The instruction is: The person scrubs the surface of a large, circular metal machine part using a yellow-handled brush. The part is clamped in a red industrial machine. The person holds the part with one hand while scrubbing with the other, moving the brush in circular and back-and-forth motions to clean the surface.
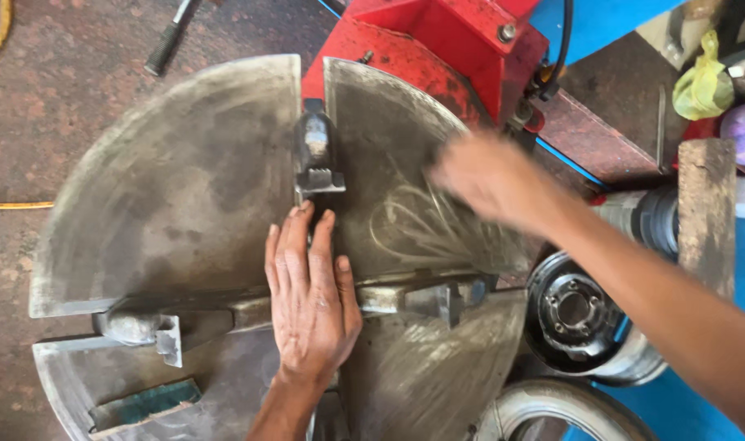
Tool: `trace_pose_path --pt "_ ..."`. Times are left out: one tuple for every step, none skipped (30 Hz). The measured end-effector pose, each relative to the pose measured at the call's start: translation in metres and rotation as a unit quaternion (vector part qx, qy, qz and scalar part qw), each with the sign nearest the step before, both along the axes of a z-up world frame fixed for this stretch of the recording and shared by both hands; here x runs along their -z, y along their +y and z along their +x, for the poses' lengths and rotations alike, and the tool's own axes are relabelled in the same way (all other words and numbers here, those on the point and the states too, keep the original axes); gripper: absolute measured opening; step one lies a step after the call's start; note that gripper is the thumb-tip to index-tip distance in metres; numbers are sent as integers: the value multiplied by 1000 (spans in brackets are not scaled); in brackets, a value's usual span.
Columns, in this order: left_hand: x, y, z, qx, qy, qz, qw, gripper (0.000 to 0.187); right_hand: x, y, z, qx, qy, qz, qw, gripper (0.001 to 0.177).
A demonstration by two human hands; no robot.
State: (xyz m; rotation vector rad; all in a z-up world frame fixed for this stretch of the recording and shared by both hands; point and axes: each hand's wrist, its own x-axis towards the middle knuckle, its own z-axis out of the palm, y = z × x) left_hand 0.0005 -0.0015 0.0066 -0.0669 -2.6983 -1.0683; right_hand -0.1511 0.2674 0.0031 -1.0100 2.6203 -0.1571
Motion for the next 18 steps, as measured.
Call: trace_pose_path --pt "0 0 1 3 -2 -5 1000 48 5 -9 -26 -44 34 -130 990 12" --pt "0 0 1 5 -4 -4 1000 48 6 -14 -43 -87 70 -257 960 14" --pt "0 -1 2 7 -6 -2 1000 48 5 -11 -36 -59 52 -200 977 10" --pt "1 -1 2 8 -7 2 1000 47 4 -5 -22 -32 34 -141 989 17" --pt "2 1 0 8 -4 6 1000 47 1 4 -7 -4 15 -80 997 28" --pt "2 0 1 8 -5 5 1000 47 -9 16 16 -37 8 -148 988 11" --pt "2 -1 1 8 -5 4 1000 47 -18 26 34 -68 1 -215 974 21" --pt "2 0 -1 8 -7 7 1000 47 -19 28 34 -71 -3 -228 971 22" --pt "1 1 -1 9 -10 11 1000 48 -22 30 32 -74 -7 -241 968 22" --pt "-2 0 0 9 -15 11 1000 48 -23 29 32 -77 -14 -257 963 23" --pt "-1 -2 -2 4 -6 2 1000 48 -14 20 13 -32 11 -152 988 13" --pt "-1 -1 -2 5 -4 1 1000 48 -5 11 -8 22 33 -38 998 30" --pt "-1 0 0 7 -2 0 1000 47 0 4 -29 -30 39 -147 988 13" --pt "-1 -2 1 7 -1 -3 1000 46 3 -3 -47 -84 49 -258 961 16" --pt "-2 -3 2 7 -1 -6 1000 46 4 -2 -40 -68 37 -223 972 12" --pt "-2 0 1 12 1 -1 1000 45 3 6 -25 -49 26 -180 982 9" --pt "-2 4 1 11 -3 7 1000 45 -1 17 -10 -29 15 -136 990 9" --pt "-4 3 1 8 -5 9 1000 45 -9 29 14 -36 4 -179 983 12"
